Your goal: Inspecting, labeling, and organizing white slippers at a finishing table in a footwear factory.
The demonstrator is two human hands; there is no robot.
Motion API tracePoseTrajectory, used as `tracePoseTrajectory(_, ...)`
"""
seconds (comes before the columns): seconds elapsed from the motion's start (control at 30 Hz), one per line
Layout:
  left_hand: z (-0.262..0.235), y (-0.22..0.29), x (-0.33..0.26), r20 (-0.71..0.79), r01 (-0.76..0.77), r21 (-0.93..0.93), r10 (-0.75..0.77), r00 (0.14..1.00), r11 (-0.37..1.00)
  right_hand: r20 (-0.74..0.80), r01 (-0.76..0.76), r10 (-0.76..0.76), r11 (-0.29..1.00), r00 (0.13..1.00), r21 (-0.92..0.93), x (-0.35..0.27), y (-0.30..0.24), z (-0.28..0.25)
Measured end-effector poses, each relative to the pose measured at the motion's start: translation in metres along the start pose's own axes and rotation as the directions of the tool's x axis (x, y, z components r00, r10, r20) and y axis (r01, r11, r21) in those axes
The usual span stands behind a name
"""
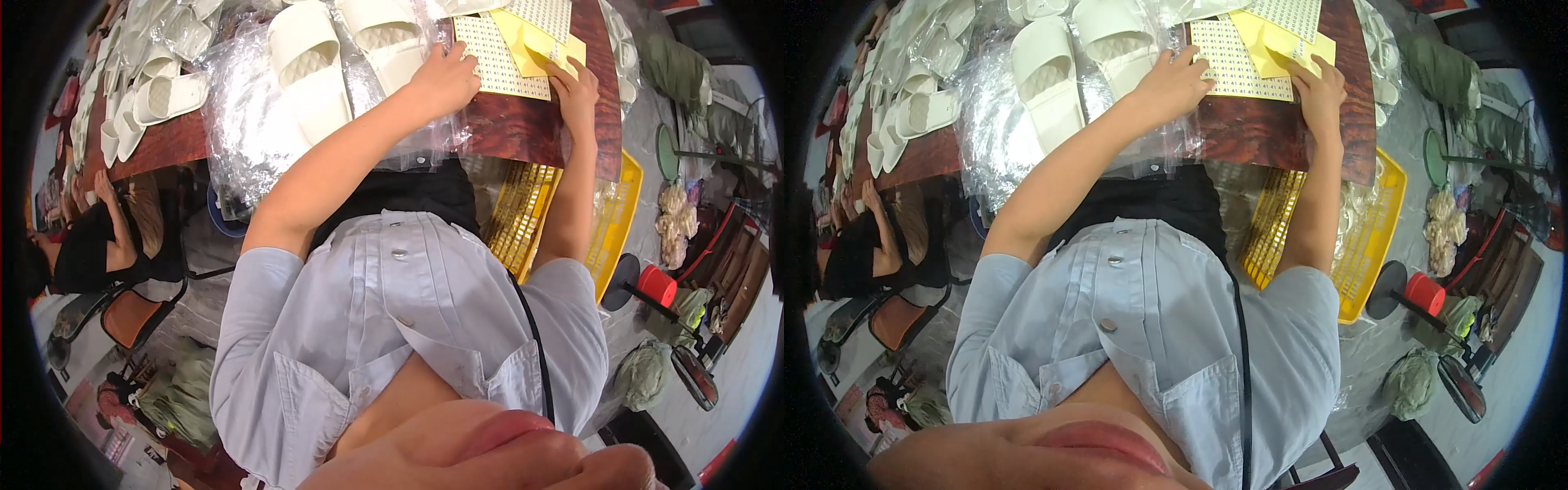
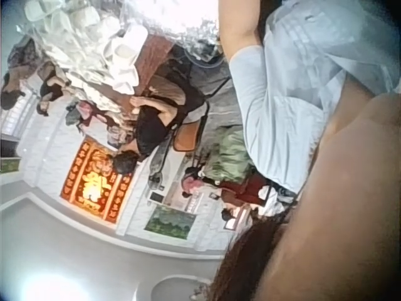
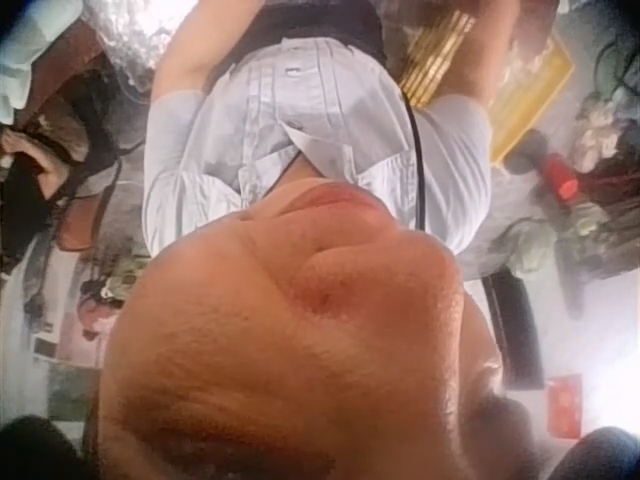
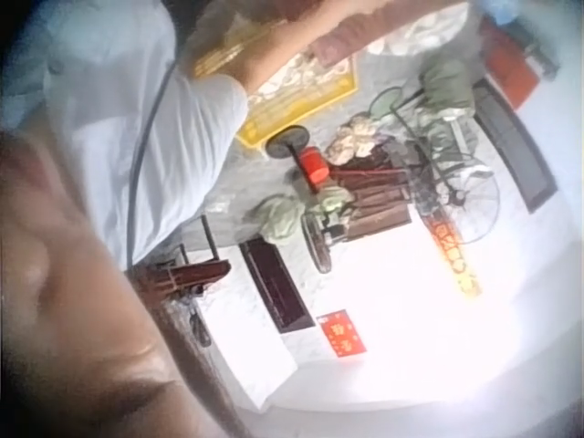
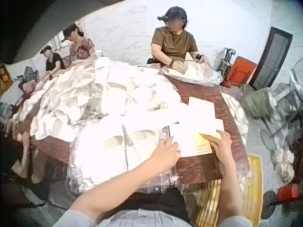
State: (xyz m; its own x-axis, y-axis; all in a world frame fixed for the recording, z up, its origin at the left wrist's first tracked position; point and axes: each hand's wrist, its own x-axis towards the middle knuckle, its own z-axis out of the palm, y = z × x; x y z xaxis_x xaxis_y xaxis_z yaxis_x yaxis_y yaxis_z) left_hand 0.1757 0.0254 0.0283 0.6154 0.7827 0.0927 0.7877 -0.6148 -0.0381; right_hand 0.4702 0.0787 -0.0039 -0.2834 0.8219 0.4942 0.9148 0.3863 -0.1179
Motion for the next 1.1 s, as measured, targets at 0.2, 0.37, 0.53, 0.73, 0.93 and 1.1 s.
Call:
tracePoseTrajectory(0.2, 0.0, -0.003, 0.0, 0.002, -0.007, -0.093, 0.007, 1.0, 0.996, 0.0, -0.174, 0.186, 0.919, 0.983, 0.354, -0.02, -0.037, -0.034)
tracePoseTrajectory(0.37, 0.0, -0.008, -0.002, -0.015, 0.007, -0.14, -0.009, 1.0, 0.99, 0.015, -0.243, 0.25, 0.92, 0.968, 0.309, -0.032, -0.044, -0.016)
tracePoseTrajectory(0.53, 0.005, -0.007, 0.001, -0.044, -0.001, -0.147, -0.006, 0.999, 0.989, 0.073, -0.282, 0.272, 0.915, 0.959, 0.29, -0.03, -0.042, -0.024)
tracePoseTrajectory(0.73, -0.004, -0.007, 0.0, 0.004, 0.027, -0.162, -0.026, 1.0, 0.986, 0.19, -0.256, 0.206, 0.923, 0.96, 0.289, -0.019, -0.034, -0.021)
tracePoseTrajectory(0.93, 0.002, -0.009, 0.001, 0.007, 0.033, -0.161, -0.032, 0.999, 0.986, 0.174, -0.361, 0.316, 0.836, 0.933, 0.413, -0.019, -0.038, -0.025)
tracePoseTrajectory(1.1, -0.004, -0.007, 0.001, 0.036, 0.042, -0.146, -0.037, 0.999, 0.988, 0.052, -0.19, 0.183, 0.934, 0.982, 0.301, -0.023, -0.033, -0.017)
